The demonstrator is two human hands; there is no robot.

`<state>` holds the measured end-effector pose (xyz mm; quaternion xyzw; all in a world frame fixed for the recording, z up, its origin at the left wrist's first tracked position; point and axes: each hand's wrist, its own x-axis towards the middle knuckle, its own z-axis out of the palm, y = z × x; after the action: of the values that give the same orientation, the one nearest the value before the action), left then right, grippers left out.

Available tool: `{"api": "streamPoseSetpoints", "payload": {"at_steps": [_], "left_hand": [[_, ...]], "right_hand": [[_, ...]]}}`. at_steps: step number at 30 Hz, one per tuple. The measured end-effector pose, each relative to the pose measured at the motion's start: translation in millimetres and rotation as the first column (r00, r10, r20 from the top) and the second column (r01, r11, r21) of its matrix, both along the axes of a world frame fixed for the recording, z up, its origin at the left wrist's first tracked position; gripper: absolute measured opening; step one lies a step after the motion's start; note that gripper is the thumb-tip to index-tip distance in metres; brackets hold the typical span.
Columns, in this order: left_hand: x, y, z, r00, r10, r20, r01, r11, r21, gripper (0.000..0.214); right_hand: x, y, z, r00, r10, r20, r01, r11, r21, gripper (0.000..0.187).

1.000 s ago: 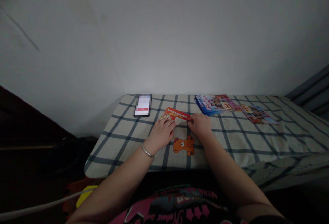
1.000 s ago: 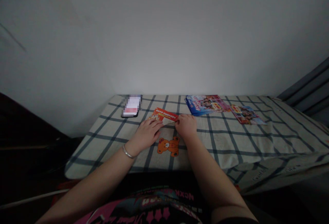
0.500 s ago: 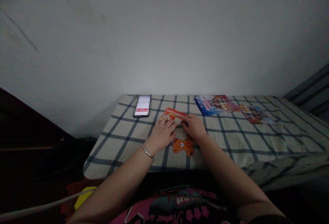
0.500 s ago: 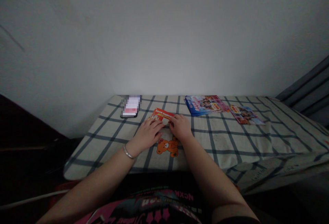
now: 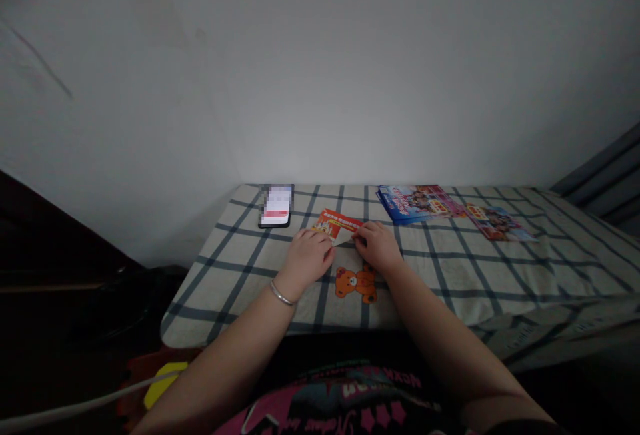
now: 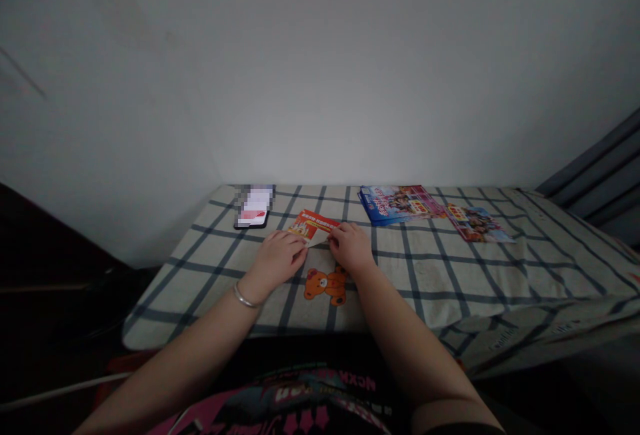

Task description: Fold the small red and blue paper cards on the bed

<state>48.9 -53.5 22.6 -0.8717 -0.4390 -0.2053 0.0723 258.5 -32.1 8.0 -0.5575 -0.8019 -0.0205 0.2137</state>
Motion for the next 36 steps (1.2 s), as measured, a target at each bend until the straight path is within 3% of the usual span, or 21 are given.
{"api": "streamPoseSetpoints", "payload": {"at_steps": [6, 11, 19, 26, 36], "left_hand": [[-4, 2, -2.9, 1.0, 0.0, 0.018, 0.0, 1.0, 0.011, 0.026], [-5, 6, -6.7, 0.997, 0.005, 0.082, -0.002, 0.999, -0.035, 0.016], [-4, 8, -13.3, 0.99, -0.107, 0.096, 0.111, 0.993, -0.041, 0.034], [-4, 11, -19.8, 0.987, -0.113, 0.115, 0.117, 0.993, -0.028, 0.037], [-5, 10, -18.5, 0.982, -0.141, 0.129, 0.149, 0.988, -0.052, 0.036]], "right_hand": [[0, 1, -1.0, 0.999, -0.039, -0.006, 0.039, 0.999, 0.007, 0.014], [3, 1, -0.3, 0.995, -0.094, 0.01, 0.094, 0.996, 0.004, 0.016], [0, 0, 0.5, 0.997, 0.074, 0.023, -0.073, 0.997, -0.03, 0.017], [-2, -1, 1.1, 0.997, 0.027, 0.071, -0.027, 1.0, -0.001, 0.02], [0, 1, 1.3, 0.99, 0.081, 0.119, -0.083, 0.997, 0.006, 0.025]]}}
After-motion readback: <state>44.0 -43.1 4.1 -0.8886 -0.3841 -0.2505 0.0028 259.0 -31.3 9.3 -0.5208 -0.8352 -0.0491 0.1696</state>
